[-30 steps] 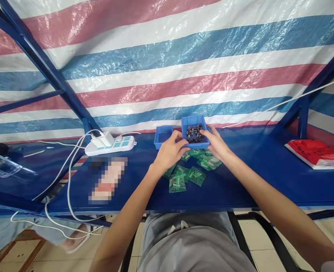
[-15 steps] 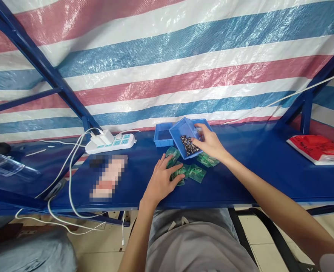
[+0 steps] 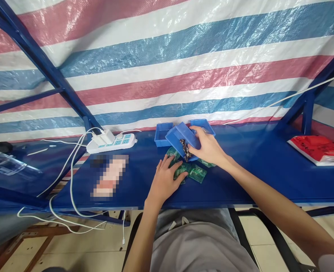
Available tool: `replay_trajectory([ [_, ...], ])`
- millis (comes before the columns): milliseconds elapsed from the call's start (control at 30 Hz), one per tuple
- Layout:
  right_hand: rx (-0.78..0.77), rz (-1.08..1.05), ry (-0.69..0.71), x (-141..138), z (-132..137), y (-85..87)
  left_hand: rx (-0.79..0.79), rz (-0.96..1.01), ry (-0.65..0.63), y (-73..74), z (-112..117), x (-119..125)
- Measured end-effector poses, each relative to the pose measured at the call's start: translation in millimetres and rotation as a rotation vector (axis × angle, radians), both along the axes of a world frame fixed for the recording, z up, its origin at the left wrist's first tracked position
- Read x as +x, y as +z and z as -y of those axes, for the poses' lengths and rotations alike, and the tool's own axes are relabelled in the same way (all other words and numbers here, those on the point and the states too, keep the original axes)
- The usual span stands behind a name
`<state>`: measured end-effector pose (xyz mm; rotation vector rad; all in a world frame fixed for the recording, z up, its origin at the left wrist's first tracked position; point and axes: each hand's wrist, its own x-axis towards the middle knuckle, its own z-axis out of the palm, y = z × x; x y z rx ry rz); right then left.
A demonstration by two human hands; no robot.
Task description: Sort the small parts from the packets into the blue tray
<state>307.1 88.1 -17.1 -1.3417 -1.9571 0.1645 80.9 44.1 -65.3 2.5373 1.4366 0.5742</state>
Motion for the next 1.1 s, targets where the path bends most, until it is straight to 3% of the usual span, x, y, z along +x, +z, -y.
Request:
replay_trajectory([
  [1100, 0.055, 0.322, 0.096, 20, 2, 19.6, 0.031, -0.016, -0.019, -2.1, 2, 0],
])
